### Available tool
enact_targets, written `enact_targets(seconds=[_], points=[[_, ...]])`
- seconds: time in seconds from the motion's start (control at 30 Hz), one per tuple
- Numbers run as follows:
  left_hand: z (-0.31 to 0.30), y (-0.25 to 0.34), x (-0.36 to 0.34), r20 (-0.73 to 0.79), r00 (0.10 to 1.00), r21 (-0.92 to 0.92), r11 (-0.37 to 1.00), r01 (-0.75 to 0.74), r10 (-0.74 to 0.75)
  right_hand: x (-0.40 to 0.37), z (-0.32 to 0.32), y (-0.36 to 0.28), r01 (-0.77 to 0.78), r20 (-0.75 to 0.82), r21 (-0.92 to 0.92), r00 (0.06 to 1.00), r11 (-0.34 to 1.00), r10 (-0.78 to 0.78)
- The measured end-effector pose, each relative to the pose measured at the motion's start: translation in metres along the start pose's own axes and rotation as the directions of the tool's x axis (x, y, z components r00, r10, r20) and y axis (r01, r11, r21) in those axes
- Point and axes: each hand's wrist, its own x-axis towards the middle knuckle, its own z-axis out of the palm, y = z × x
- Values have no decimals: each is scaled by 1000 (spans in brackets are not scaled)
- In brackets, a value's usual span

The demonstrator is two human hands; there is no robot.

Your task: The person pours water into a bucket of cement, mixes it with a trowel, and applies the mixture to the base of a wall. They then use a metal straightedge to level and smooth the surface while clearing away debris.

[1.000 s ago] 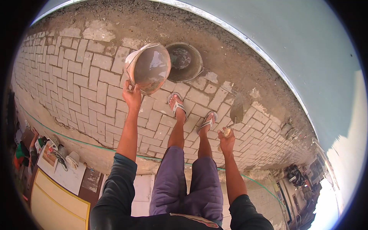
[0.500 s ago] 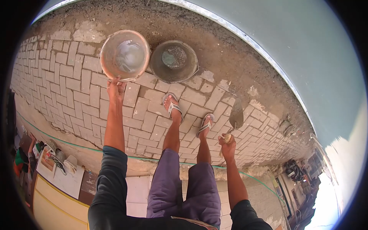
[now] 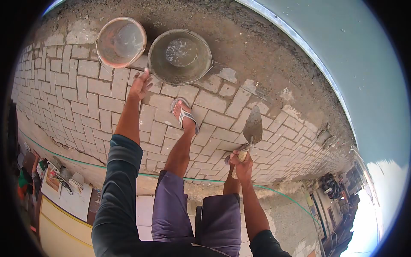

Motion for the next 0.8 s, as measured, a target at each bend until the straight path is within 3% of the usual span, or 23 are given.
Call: enact_targets(seconds=[0.03,0.1,0.13,0.17,0.2,0.23,0.3,0.33,0.43,0.53,0.6,0.7,0.8], points=[[4,-24,-4,-65,988,339,928,156,-142,-1,7,-4,-16,-17,134,1000,991,18],[18,-55,-8,178,943,440,880,179,-281,2,7,2,-34,0,195,999,980,34],[38,-67,-17,176,945,458,872,170,-277,2,5,10,-27,-1,211,1000,977,28],[64,-82,-27,142,987,102,993,59,-73,-1,0,18,-22,-7,229,1000,973,24],[85,-92,-37,43,993,-258,962,-94,109,-6,-8,26,-23,-15,253,1000,967,28],[104,-97,-46,58,992,-237,966,-99,116,-11,-19,34,-10,-14,262,1000,965,14],[140,-102,-69,-117,944,-348,878,-329,308,-24,-47,49,10,-25,294,1000,956,-2],[138,-113,-83,-138,938,-296,891,-344,317,-32,-66,59,-2,-19,279,1000,960,8],[129,-147,-165,41,944,-134,938,-320,328,-52,-115,81,7,-52,328,999,945,10],[177,-195,-228,207,944,-65,967,-248,256,-79,-173,120,10,-90,427,995,904,32],[240,-228,-257,381,908,-76,984,-158,175,-99,-207,159,14,-146,486,987,874,66],[348,-274,-267,517,847,-56,992,-111,124,-134,-263,205,30,-217,549,970,835,108],[406,-312,-295,609,787,89,979,-186,94,-174,-320,258,10,-270,582,945,813,182]])
